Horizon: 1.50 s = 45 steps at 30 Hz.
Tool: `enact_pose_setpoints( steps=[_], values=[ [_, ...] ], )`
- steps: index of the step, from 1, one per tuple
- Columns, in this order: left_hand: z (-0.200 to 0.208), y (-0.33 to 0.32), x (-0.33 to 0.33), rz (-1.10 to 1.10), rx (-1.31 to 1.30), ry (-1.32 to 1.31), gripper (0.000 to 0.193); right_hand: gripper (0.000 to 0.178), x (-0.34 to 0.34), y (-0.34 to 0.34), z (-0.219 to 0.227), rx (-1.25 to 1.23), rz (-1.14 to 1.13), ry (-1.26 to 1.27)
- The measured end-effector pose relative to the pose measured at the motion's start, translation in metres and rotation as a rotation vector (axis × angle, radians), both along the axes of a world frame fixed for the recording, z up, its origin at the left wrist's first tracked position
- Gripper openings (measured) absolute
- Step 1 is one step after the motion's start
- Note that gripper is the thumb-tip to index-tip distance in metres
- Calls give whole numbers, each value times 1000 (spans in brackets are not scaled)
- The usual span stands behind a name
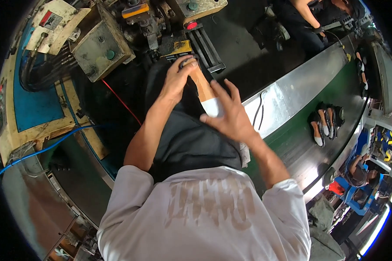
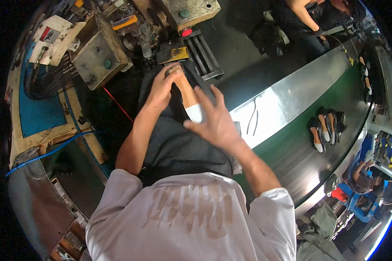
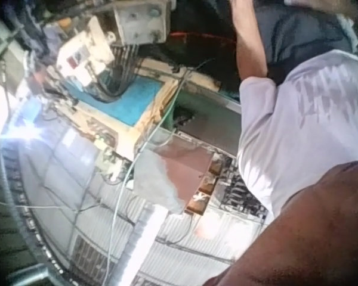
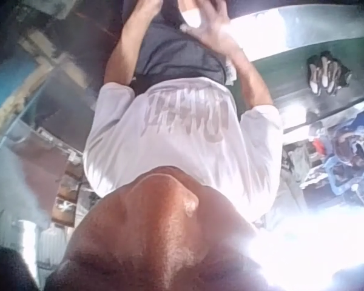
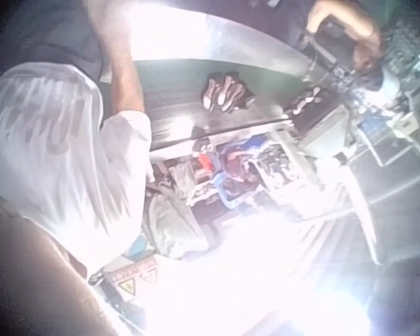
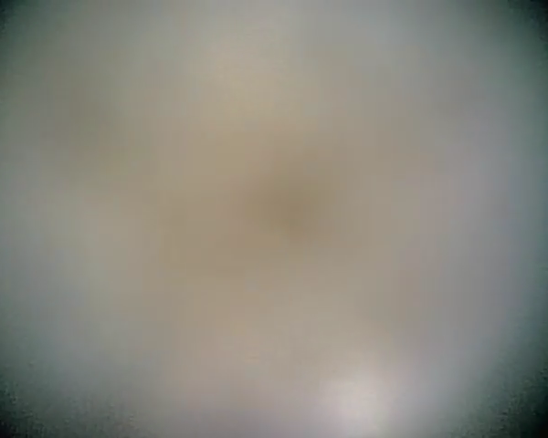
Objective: The recorder is using a lasting machine to attach and shape shoe uppers and soles in a factory environment.
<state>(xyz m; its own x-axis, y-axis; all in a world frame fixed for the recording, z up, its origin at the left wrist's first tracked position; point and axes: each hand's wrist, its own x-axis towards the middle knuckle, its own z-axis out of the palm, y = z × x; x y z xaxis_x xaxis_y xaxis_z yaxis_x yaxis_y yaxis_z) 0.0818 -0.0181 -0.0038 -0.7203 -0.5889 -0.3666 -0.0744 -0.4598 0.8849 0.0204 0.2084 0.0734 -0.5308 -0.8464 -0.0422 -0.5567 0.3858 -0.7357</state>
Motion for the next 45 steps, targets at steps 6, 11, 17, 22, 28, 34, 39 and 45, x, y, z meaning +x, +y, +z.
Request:
enact_pose_setpoints(
  steps=[6, 11, 17, 22, 28, 34, 39, 45],
  values=[
    [-14, -7, -8, -120, -889, -305, 45, 81, 15, 14, -9, 319, 220, 384],
    [-21, -29, -14, -166, -987, -131, 27, 77, 4, 10, -19, 255, 249, 397],
    [-24, -37, -15, -193, -1014, -234, 20, 71, 6, 5, -24, 218, 231, 402],
    [-25, -48, -13, -237, -916, -325, 20, 67, 8, -3, -27, 175, 209, 400],
    [-44, -58, -2, -174, -765, -287, 23, 66, 12, -8, -29, 136, 240, 392],
    [-48, -63, 8, -127, -682, -252, 26, 68, 17, -16, -26, 165, 278, 448],
    [-46, -51, 28, -1, -802, -193, 32, 69, 23, -20, -22, 163, 310, 480],
    [-71, -96, 27, -101, -231, -63, 44, 64, 4, -16, 8, 29, 194, 240]
  ],
)
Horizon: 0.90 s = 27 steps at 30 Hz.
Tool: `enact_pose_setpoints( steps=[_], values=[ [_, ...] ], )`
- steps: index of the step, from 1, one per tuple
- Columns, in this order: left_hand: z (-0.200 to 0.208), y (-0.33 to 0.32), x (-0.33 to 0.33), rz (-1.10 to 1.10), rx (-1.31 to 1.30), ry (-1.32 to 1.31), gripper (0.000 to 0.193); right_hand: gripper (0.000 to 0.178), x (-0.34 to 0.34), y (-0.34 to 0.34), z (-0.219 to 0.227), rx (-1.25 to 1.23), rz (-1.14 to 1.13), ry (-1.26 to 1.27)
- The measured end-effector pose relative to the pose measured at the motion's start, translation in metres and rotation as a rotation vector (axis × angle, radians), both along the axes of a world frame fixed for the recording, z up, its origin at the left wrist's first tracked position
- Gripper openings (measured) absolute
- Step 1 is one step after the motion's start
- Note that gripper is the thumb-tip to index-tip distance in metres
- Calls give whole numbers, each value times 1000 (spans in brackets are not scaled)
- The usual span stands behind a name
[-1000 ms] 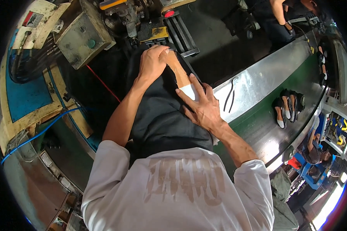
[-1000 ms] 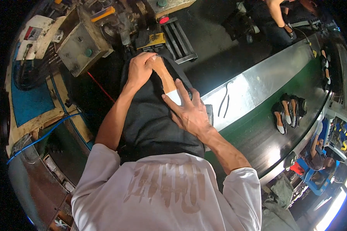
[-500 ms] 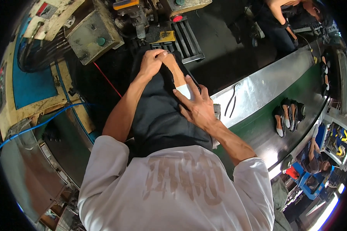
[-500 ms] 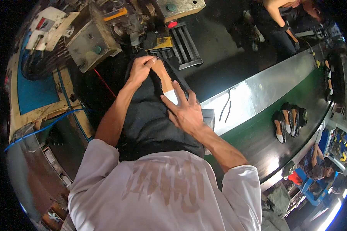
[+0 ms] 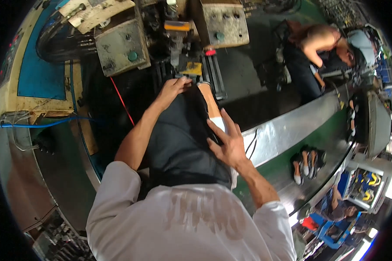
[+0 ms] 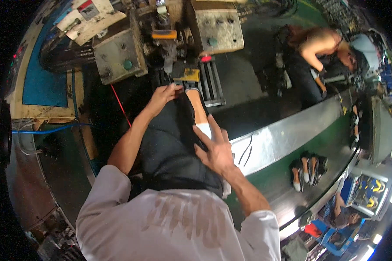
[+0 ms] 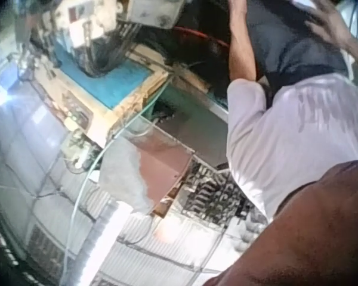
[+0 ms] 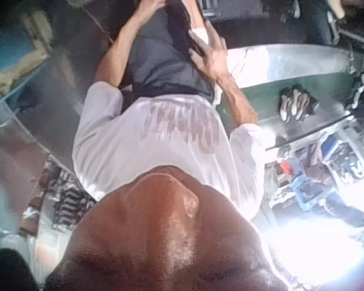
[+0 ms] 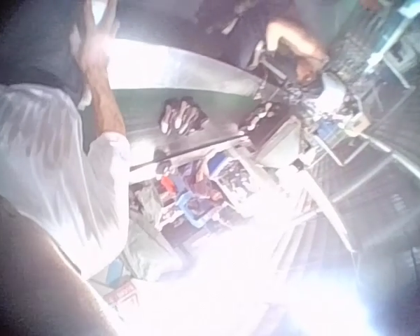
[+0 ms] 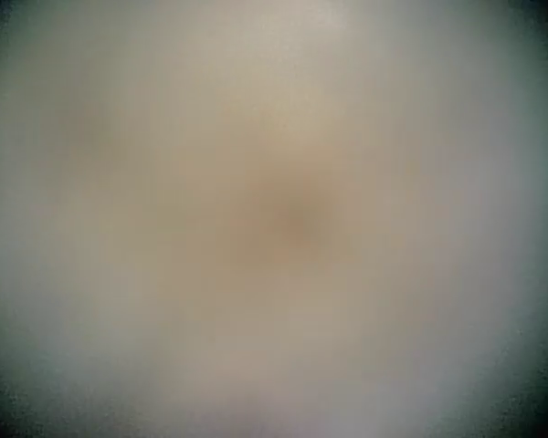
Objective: The recorder is using a lasting machine to attach and shape shoe uppers and soles in a factory environment.
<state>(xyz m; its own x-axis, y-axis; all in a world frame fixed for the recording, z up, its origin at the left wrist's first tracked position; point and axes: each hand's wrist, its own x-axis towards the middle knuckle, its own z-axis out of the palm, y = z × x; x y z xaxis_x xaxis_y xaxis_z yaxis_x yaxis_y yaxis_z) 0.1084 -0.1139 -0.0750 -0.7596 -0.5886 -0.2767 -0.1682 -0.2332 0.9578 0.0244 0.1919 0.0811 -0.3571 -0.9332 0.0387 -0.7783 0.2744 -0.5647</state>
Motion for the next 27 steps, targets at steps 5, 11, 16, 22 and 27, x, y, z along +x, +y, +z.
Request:
enact_pose_setpoints(
  steps=[5, 11, 16, 22, 27],
  values=[
    [-83, -68, -1, 170, -780, -461, 48, 65, -6, -75, 79, -184, 59, 183],
    [-67, -54, -33, -67, -758, -421, 36, 69, -53, -239, 112, -354, 51, 395],
    [-62, -62, -25, -71, -881, -388, 32, 71, -86, -349, 78, -386, 18, 451],
    [-56, -73, -5, 93, -839, -402, 30, 69, -79, -386, 54, -356, -49, 456],
    [-62, -74, 1, 173, -726, -417, 25, 72, -77, -383, 55, -273, -59, 449]
  ],
)
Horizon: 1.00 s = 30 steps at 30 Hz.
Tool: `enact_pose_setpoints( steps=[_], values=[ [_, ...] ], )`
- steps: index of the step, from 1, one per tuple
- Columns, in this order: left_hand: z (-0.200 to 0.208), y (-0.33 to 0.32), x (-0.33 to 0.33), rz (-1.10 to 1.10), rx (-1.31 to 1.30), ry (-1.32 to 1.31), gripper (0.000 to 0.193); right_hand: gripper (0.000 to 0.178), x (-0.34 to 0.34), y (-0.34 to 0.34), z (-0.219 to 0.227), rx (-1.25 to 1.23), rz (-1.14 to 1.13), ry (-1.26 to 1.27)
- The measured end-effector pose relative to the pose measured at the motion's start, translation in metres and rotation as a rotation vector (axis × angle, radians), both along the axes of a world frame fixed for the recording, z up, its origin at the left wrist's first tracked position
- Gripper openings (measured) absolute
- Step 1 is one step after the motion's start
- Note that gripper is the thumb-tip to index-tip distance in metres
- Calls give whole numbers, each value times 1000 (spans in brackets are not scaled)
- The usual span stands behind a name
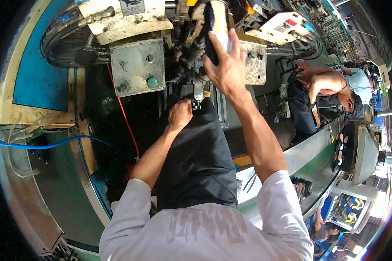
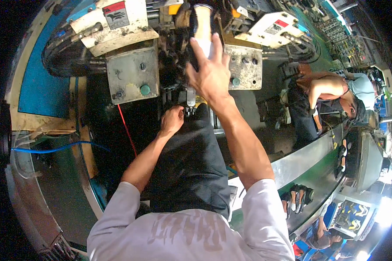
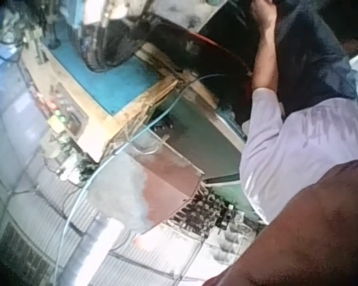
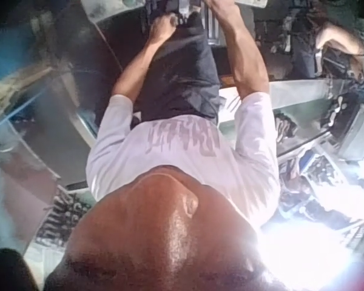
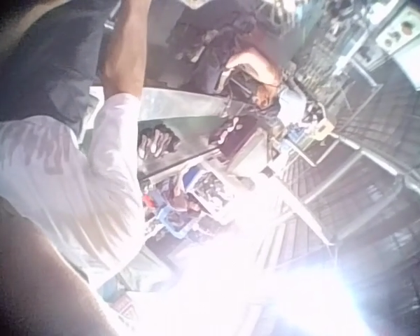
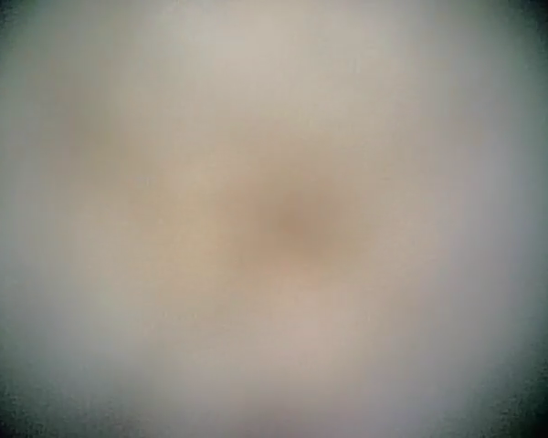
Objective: The recorder is using a lasting machine to attach and shape shoe uppers and soles in a factory environment.
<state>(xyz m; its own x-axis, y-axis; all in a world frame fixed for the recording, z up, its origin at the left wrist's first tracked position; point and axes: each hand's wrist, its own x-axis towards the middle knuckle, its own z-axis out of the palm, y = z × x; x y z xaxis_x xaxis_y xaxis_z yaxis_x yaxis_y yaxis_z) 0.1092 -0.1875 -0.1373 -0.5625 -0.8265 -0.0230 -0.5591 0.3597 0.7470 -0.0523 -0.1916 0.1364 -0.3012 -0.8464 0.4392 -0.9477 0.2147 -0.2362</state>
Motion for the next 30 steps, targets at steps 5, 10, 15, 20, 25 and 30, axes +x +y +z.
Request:
enact_pose_setpoints(
  steps=[5, 10, 15, 20, 25, 30],
  values=[
    [6, 1, -1, 40, 35, -62, 26, 89, 11, 4, 10, 213, -20, 33],
    [1, 16, 6, 82, 34, 24, 25, 87, 4, 9, 0, 171, -12, 7],
    [2, 23, 7, 87, -43, 157, 19, 64, -12, 6, -23, -223, 179, 316],
    [2, 7, 12, 117, -90, 81, 23, 58, -7, -1, -21, -221, 170, 317],
    [2, -5, 24, 99, -15, 2, 21, 58, -17, -28, -17, -214, 153, 358],
    [-3, -1, 24, 109, -8, 17, 19, 55, -40, -92, -11, -372, 155, 411]
  ],
)
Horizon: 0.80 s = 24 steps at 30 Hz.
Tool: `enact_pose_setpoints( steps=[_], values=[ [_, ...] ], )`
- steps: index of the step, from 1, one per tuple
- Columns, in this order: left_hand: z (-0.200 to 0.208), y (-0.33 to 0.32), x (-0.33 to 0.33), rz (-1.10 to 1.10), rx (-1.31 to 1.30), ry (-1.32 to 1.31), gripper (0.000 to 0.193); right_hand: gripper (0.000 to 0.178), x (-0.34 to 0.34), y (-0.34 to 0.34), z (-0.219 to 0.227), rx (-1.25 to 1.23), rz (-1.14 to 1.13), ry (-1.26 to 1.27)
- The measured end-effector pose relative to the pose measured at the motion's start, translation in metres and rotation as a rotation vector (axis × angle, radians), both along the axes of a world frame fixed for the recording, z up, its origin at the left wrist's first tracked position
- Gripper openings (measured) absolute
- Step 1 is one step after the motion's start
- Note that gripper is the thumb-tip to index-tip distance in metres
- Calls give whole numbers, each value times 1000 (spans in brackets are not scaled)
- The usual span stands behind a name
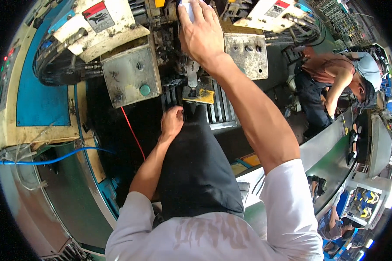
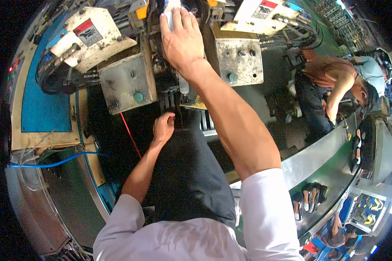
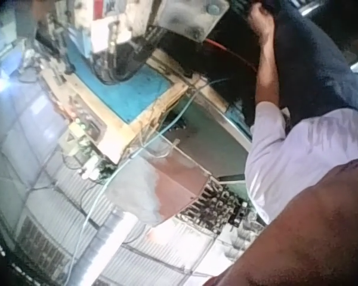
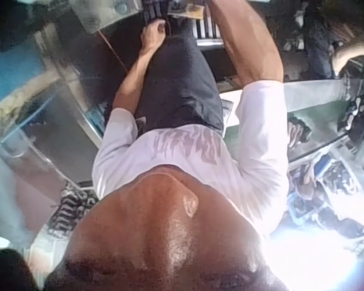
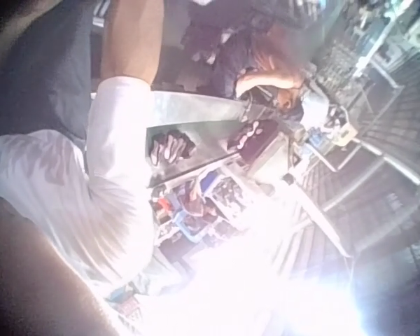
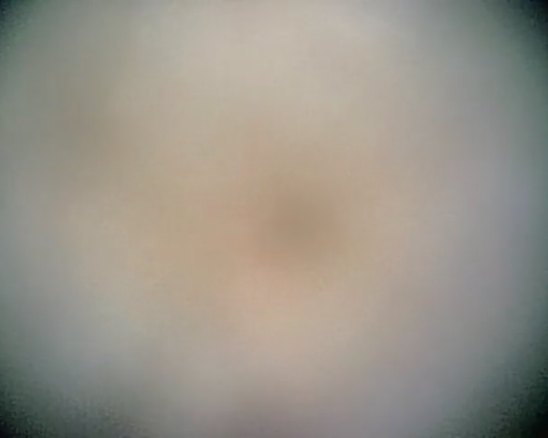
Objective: The recorder is using a lasting machine to attach and shape shoe uppers and soles in a factory environment.
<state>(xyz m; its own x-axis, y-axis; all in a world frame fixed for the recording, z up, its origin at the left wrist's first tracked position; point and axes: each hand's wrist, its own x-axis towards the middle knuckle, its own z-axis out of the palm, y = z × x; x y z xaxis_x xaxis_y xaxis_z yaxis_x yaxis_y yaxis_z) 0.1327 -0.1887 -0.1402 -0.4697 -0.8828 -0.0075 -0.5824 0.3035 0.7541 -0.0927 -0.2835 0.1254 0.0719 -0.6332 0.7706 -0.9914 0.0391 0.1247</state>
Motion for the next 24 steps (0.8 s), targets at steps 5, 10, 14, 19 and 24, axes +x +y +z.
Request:
enact_pose_setpoints(
  steps=[5, 10, 14, 19, 24],
  values=[
    [-1, -6, -15, -66, 48, -1, 25, 52, -29, -58, 7, -30, -70, 72],
    [-5, -18, -15, -157, -9, -9, 22, 46, -15, -72, 29, -12, -101, 43],
    [4, -17, -20, -201, 35, 27, 21, 44, -15, -74, 43, -29, -131, 36],
    [11, -9, -24, -226, 3, -3, 18, 40, -12, -78, 51, -47, -140, 8],
    [9, -3, -27, -175, 39, 61, 18, 36, -18, -80, 60, -39, -87, -79]
  ],
)
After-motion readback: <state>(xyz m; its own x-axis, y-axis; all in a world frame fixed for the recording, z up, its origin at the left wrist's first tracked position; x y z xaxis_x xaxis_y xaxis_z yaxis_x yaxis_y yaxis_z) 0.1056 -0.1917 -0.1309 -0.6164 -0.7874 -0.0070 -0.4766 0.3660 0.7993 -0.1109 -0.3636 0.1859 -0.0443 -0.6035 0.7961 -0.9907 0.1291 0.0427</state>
